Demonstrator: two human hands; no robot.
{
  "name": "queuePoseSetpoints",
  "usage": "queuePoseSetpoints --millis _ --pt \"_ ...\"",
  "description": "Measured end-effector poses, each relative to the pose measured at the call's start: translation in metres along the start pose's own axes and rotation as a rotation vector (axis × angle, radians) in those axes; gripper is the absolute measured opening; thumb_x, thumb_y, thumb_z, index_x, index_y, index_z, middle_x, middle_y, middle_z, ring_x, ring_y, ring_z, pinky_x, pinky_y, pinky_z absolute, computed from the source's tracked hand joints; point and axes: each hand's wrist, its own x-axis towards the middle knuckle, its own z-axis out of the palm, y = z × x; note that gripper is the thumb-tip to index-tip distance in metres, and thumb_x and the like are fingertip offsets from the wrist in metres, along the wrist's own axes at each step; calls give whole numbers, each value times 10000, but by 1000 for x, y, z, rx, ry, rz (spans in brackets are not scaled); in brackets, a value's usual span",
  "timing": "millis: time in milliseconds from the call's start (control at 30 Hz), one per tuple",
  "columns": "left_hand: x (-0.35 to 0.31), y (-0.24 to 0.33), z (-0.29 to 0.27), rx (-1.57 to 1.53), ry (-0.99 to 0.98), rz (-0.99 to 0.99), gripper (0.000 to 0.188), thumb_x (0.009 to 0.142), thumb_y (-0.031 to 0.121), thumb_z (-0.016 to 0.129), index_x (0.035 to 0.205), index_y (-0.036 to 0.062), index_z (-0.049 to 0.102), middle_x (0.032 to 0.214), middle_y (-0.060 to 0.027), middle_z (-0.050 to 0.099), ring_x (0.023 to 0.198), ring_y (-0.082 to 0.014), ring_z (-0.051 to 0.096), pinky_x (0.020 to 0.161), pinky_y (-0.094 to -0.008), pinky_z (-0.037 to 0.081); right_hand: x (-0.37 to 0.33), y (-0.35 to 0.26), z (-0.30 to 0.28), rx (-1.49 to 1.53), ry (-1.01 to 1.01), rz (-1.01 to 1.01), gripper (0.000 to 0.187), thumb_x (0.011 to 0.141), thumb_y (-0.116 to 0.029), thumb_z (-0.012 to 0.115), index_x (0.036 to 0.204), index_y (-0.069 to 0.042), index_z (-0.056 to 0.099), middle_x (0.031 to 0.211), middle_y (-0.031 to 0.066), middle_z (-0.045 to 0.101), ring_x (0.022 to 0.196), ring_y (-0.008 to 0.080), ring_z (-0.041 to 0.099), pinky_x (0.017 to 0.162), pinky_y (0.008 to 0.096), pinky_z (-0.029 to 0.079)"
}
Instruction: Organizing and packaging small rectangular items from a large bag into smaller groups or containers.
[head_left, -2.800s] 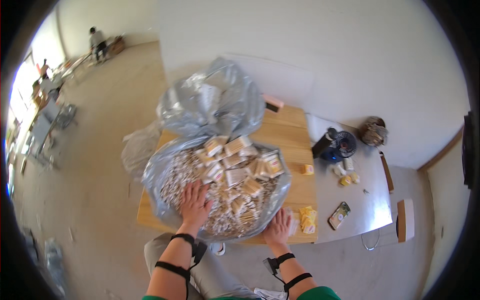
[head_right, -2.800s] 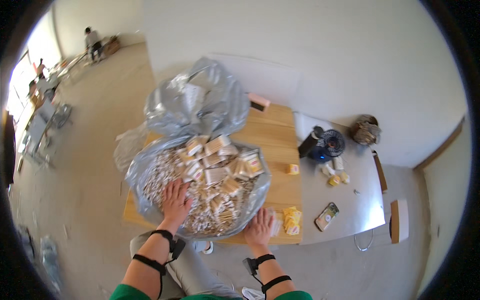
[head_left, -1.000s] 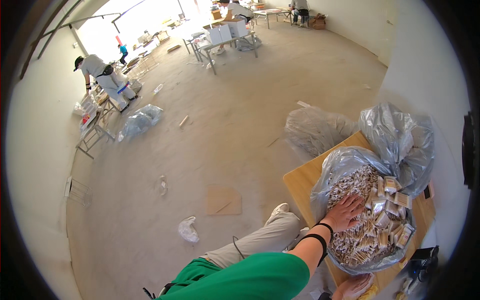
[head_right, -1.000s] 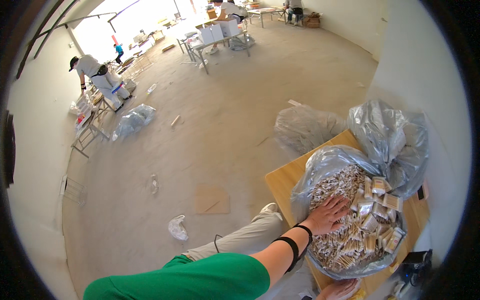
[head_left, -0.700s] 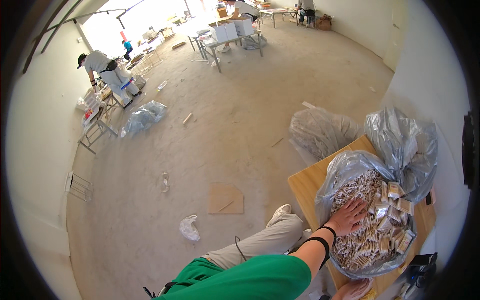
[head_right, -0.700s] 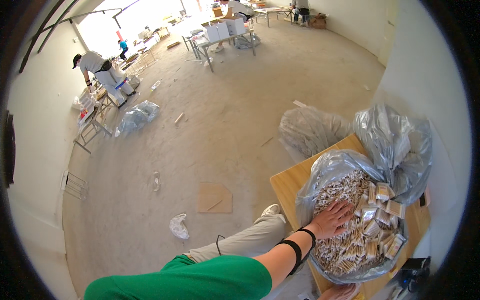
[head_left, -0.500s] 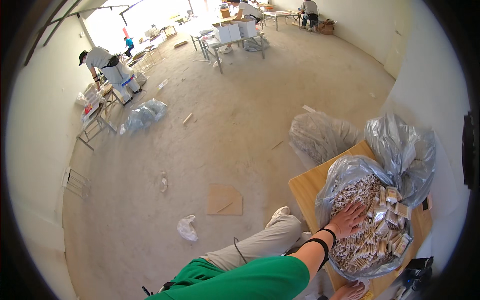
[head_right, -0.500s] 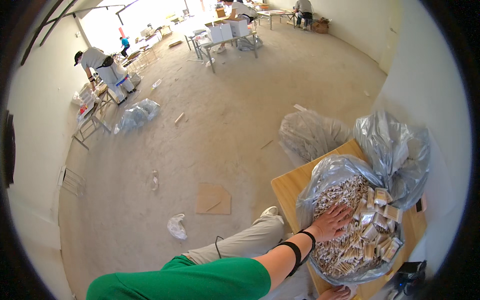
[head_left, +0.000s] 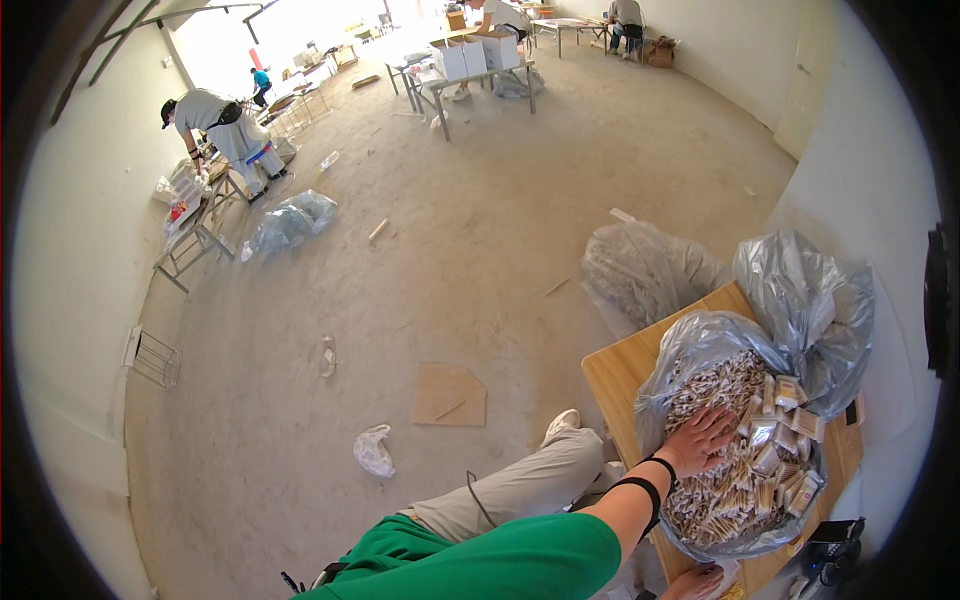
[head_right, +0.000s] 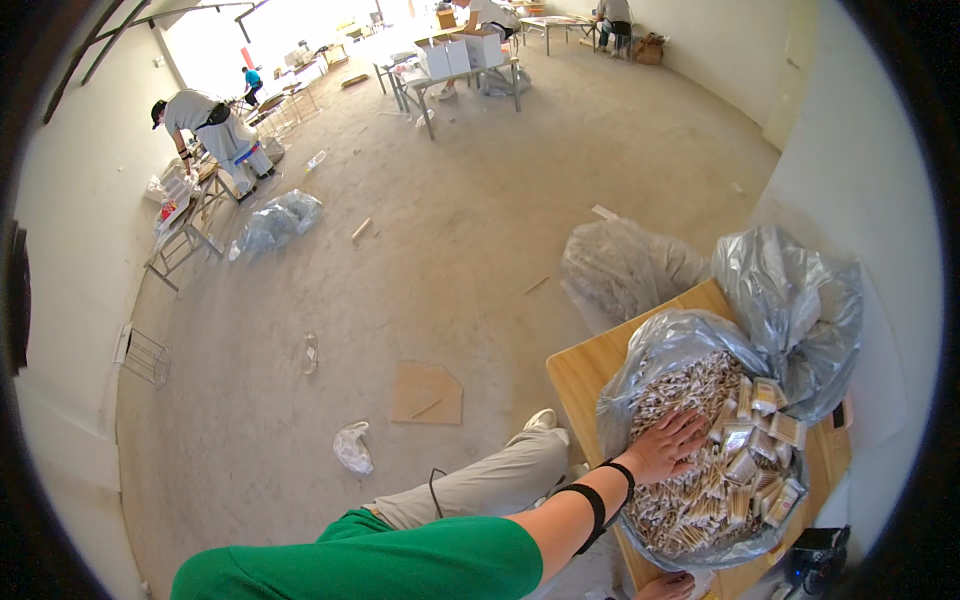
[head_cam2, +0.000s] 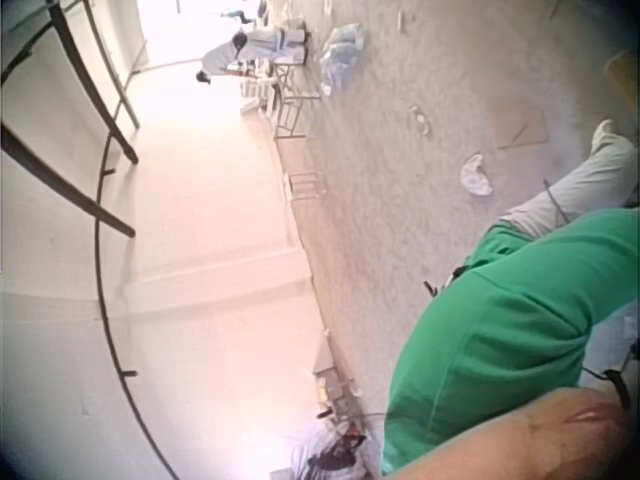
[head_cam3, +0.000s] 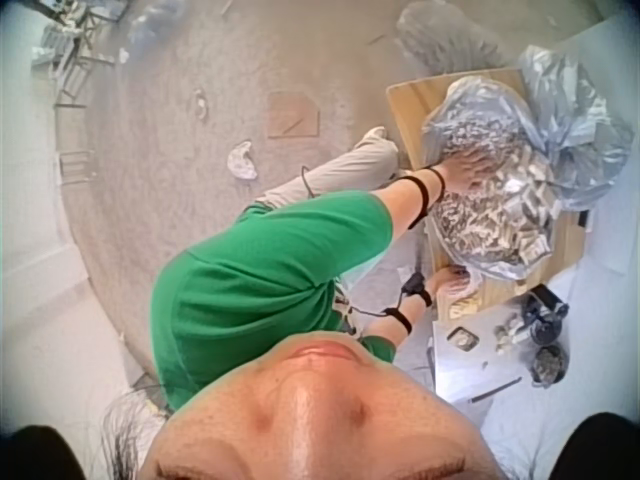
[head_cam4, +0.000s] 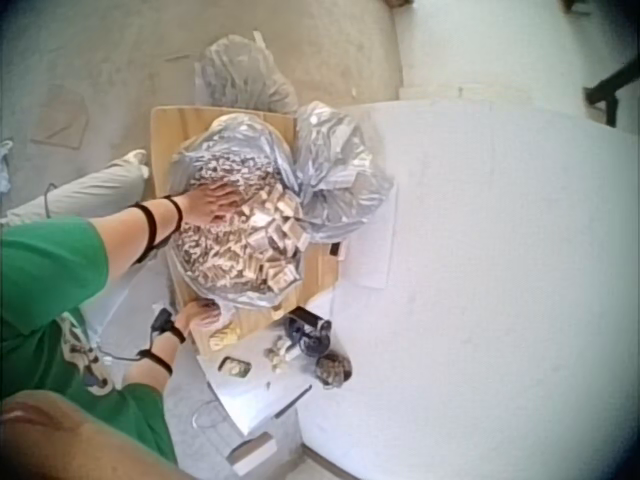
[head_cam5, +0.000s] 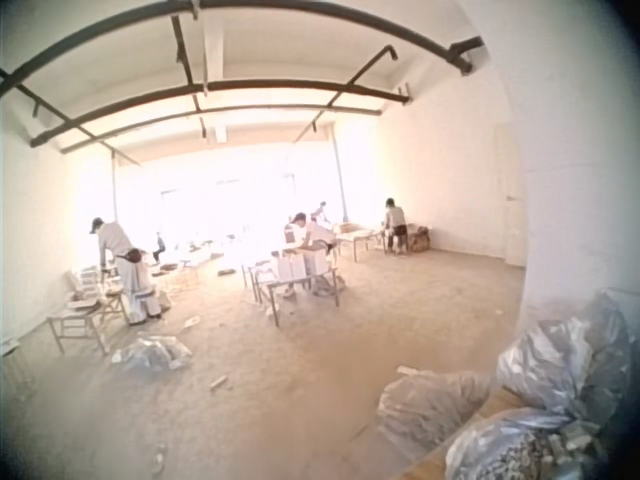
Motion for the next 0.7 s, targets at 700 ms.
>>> queuePoseSetpoints --millis 700 --pt "3 -1 -10 93 -137 2 570 922 441 281 1399 129 248 1473 -83 173 1372 -267 82 1103 -454 0 -20 -20 -129 -1801 142 139 606 889 -456 366 1363 -87 279 1492 117 40 1369 313 -9 1104 466 -53"
